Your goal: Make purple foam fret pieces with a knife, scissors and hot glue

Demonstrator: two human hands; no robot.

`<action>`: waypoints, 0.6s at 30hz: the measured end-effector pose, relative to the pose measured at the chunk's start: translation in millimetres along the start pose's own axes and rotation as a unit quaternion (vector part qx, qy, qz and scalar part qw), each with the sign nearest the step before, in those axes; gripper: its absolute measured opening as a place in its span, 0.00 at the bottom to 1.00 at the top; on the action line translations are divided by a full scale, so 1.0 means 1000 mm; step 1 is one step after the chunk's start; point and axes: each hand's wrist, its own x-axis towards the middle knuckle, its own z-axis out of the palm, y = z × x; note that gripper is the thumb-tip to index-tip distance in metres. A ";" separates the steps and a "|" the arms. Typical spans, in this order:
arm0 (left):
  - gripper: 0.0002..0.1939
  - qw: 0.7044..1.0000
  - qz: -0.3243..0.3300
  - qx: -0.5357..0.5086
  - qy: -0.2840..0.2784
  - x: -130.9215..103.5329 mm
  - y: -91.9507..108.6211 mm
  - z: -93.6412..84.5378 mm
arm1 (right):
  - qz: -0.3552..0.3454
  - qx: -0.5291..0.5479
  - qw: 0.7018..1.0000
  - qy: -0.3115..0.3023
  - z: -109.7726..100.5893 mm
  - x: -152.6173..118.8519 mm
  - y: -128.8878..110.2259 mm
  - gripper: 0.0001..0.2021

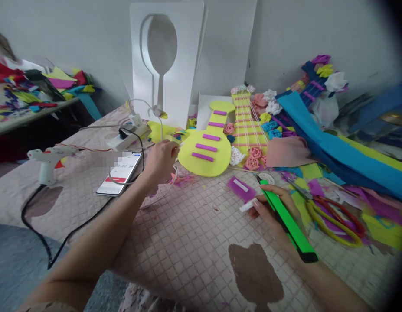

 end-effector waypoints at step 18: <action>0.20 0.991 0.035 -0.048 0.120 0.009 0.011 0.011 | -0.033 0.037 0.996 0.079 -0.012 0.015 0.005 0.20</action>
